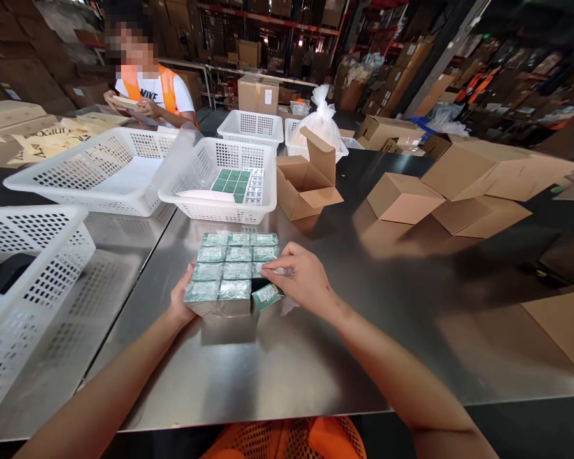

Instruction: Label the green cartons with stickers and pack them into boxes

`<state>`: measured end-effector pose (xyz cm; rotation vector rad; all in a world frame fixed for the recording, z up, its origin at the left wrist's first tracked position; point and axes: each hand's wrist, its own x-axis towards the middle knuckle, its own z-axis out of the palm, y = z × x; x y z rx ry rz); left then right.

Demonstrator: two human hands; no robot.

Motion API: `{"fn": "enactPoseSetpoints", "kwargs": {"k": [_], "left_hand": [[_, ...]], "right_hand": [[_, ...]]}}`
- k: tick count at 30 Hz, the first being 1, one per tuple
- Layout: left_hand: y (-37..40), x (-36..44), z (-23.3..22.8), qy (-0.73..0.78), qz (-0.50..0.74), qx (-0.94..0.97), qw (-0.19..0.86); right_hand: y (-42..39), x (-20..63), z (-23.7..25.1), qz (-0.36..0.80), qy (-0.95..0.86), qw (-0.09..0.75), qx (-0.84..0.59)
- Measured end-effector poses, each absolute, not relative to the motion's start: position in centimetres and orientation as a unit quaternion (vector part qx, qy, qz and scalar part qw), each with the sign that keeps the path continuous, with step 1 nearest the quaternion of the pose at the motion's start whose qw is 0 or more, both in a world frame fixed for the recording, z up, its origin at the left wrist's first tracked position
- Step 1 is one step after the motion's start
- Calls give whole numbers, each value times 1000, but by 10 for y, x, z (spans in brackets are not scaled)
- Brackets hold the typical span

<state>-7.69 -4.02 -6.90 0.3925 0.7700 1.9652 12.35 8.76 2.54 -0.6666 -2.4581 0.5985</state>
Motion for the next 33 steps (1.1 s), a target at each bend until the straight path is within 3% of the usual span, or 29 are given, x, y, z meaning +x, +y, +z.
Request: {"fn": "enactPoseSetpoints", "kwargs": {"k": [2, 6, 17, 22, 29, 31, 33], "left_hand": [[-40, -76, -67, 314, 805, 159, 479], [-40, -76, -65, 317, 802, 154, 482], [-40, -80, -74, 330, 799, 138, 482], [-40, -79, -75, 335, 799, 139, 480], [-41, -80, -75, 331, 795, 159, 483], [-40, -80, -75, 330, 793, 164, 484], [-40, -81, -74, 331, 793, 160, 485]], "right_hand": [[87, 120, 21, 247, -901, 244, -261], [81, 119, 28, 186, -929, 208, -244], [90, 115, 24, 111, -911, 370, -148], [93, 104, 24, 68, -929, 349, -108], [102, 115, 56, 121, -854, 452, -228], [113, 119, 66, 133, -864, 419, -246], [123, 118, 67, 148, -908, 326, -217]]}}
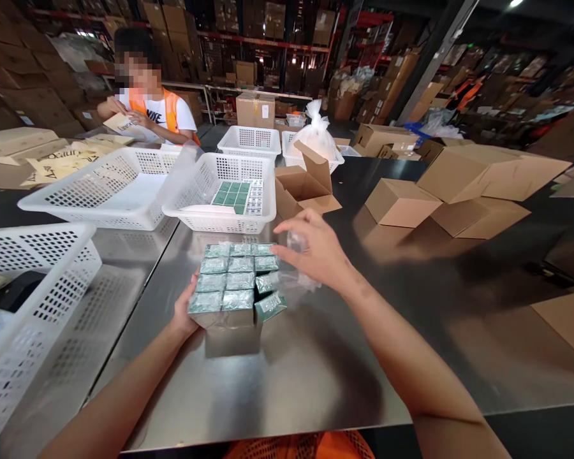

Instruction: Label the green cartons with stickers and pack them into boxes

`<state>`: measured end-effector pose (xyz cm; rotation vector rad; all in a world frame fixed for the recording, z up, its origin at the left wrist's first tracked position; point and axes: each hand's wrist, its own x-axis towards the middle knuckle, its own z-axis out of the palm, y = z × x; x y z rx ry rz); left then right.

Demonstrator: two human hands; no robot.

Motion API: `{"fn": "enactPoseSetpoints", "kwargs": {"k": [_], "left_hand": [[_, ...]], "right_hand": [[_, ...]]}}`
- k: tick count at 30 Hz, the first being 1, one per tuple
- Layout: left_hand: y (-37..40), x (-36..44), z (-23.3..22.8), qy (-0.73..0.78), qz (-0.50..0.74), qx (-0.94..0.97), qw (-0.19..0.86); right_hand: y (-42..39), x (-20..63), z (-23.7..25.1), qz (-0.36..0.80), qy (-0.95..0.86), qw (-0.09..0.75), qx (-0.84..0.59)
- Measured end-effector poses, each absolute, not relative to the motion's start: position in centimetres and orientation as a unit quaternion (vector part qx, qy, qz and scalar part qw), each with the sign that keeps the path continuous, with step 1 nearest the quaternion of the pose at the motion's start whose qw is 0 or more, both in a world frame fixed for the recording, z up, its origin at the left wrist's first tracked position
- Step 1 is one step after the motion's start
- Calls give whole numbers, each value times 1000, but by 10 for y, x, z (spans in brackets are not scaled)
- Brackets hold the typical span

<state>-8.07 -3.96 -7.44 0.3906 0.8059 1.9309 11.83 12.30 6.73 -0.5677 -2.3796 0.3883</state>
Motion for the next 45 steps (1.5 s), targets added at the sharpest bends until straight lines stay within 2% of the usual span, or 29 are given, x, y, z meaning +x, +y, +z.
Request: {"fn": "enactPoseSetpoints", "kwargs": {"k": [2, 4, 6, 9, 16, 21, 25, 30, 33, 39, 45], "left_hand": [[-39, -81, -74, 331, 794, 155, 485], [-39, -80, -73, 333, 795, 152, 484], [-40, -79, -71, 333, 795, 152, 483], [-40, -78, -70, 334, 795, 151, 484], [-40, -78, -70, 325, 799, 171, 475], [-39, -79, -73, 320, 797, 160, 487], [-40, -81, -77, 325, 798, 165, 480], [-40, -82, -77, 327, 796, 161, 483], [-40, -81, -76, 326, 796, 158, 485], [-40, -82, -77, 327, 795, 158, 486], [-40, -80, -75, 328, 793, 165, 486]], "right_hand": [[129, 114, 57, 184, -935, 242, -181], [130, 108, 42, 227, -934, 214, -177], [126, 104, 30, 229, -930, 217, -189], [117, 101, 23, 159, -943, 218, -194], [116, 106, 40, 126, -935, 275, -185], [117, 109, 42, 124, -955, 201, -181], [117, 107, 33, 141, -947, 233, -172], [115, 101, 33, 17, -945, 272, -183], [116, 97, 35, -40, -954, 246, -169], [129, 95, 38, 26, -974, 173, -144], [132, 90, 43, -16, -982, 145, -122]]}}
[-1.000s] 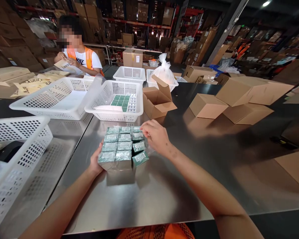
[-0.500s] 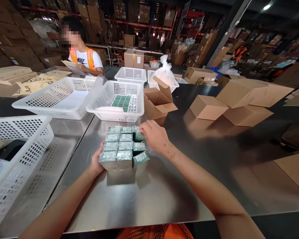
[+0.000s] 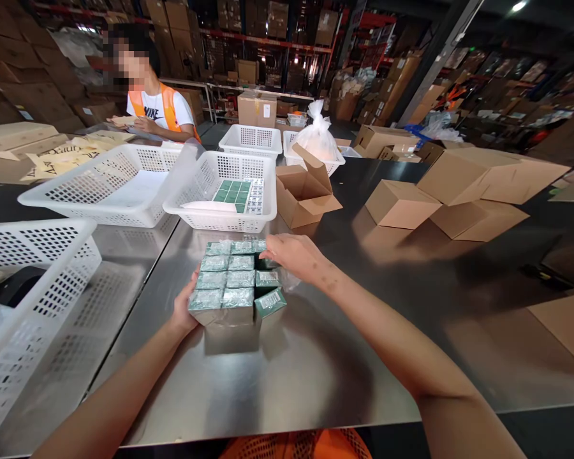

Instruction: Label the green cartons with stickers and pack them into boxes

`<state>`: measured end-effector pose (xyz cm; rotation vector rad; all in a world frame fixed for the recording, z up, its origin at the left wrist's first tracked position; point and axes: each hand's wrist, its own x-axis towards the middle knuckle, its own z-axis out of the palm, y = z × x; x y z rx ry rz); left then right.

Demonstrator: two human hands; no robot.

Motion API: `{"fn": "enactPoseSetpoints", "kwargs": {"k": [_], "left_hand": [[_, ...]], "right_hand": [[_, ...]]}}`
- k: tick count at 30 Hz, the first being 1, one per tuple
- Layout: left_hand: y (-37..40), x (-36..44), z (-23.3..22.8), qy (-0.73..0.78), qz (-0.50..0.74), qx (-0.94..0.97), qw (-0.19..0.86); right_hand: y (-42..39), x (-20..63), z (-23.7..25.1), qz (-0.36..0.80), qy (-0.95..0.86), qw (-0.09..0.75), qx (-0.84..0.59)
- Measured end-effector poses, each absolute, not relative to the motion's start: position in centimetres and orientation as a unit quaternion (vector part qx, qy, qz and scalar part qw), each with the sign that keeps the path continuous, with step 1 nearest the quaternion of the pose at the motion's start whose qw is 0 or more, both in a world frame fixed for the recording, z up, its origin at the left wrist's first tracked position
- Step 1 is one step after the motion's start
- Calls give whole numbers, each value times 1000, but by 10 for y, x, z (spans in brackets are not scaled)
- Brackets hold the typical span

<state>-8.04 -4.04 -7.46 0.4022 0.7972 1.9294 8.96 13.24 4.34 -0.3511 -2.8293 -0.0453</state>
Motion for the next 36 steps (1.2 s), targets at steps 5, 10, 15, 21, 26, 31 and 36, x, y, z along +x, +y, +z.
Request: {"fn": "enactPoseSetpoints", "kwargs": {"k": [5, 10, 15, 21, 26, 31, 36], "left_hand": [[-40, -81, -74, 331, 790, 162, 489], [-41, -81, -72, 327, 790, 168, 490], [-40, -80, -70, 326, 794, 167, 485], [-40, -80, -70, 330, 793, 169, 483], [-40, -80, -72, 324, 795, 171, 483], [-39, -80, -71, 321, 799, 168, 480], [-40, -80, -71, 319, 800, 165, 480]], "right_hand": [[135, 86, 63, 7, -967, 201, -158], [155, 90, 86, 64, -934, 289, -199], [163, 82, 53, 174, -955, 183, -153], [147, 72, 22, 183, -930, 239, -211], [143, 75, 42, 141, -935, 241, -216], [151, 78, 38, 158, -940, 218, -209], [148, 73, 24, 156, -931, 224, -241]]}}
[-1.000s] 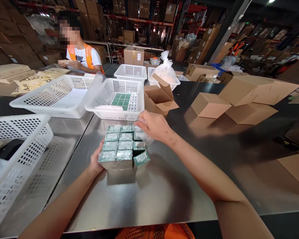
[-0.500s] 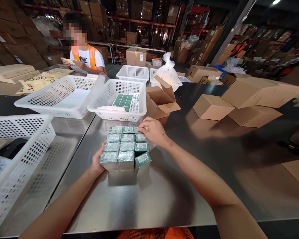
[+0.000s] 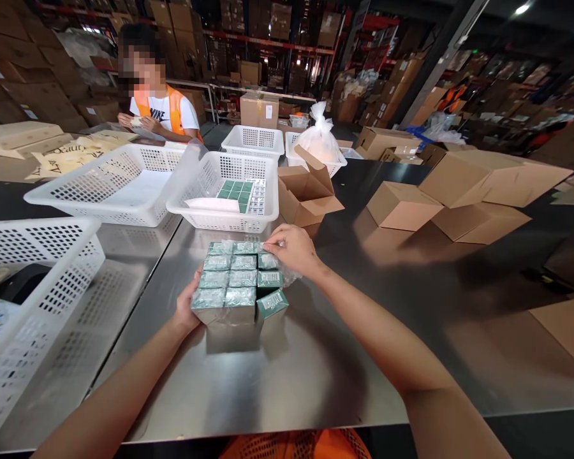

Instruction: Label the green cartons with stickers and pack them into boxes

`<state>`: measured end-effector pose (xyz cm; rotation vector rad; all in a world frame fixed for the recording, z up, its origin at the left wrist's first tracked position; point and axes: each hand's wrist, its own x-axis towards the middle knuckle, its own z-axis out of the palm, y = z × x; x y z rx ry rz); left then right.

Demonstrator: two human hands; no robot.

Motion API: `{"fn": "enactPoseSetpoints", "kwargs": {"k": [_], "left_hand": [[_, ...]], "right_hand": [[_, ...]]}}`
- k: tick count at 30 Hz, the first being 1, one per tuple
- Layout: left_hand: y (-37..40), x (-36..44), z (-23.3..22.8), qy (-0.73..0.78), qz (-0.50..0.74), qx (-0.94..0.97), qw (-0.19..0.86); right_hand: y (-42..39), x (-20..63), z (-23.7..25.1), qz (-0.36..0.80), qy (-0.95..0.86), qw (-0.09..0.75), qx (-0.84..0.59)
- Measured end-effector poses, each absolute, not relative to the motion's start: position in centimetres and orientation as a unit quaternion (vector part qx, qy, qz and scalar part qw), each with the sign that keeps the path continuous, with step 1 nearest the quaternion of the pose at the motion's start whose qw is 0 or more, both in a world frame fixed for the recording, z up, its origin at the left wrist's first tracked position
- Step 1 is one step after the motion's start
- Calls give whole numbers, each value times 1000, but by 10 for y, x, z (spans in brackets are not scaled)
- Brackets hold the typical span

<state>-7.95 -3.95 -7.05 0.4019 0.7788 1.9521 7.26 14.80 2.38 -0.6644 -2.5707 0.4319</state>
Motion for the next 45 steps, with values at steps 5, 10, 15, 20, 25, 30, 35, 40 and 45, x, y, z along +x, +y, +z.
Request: {"fn": "enactPoseSetpoints", "kwargs": {"k": [5, 10, 15, 20, 25, 30, 35, 40, 45], "left_hand": [[-41, -80, -72, 326, 795, 161, 485], [-41, -79, -74, 313, 796, 175, 488], [-39, -81, -76, 321, 800, 179, 476], [-39, -82, -77, 328, 794, 180, 479], [-40, -81, -72, 325, 796, 178, 479], [-39, -81, -73, 311, 796, 168, 492], [-40, -81, -75, 304, 795, 178, 494], [-40, -82, -77, 304, 793, 185, 494], [-39, -82, -79, 307, 793, 184, 493]], "right_hand": [[137, 72, 31, 85, -945, 203, -241], [135, 75, 37, 20, -947, 201, -249], [141, 72, 37, -23, -951, 200, -235], [148, 65, 42, -12, -956, 192, -223], [160, 68, 68, 78, -958, 212, -178], [162, 65, 75, 134, -956, 231, -121], [148, 49, 40, 185, -960, 166, -130], [133, 44, 25, 175, -943, 216, -184], [124, 48, 35, 123, -948, 228, -185]]}}
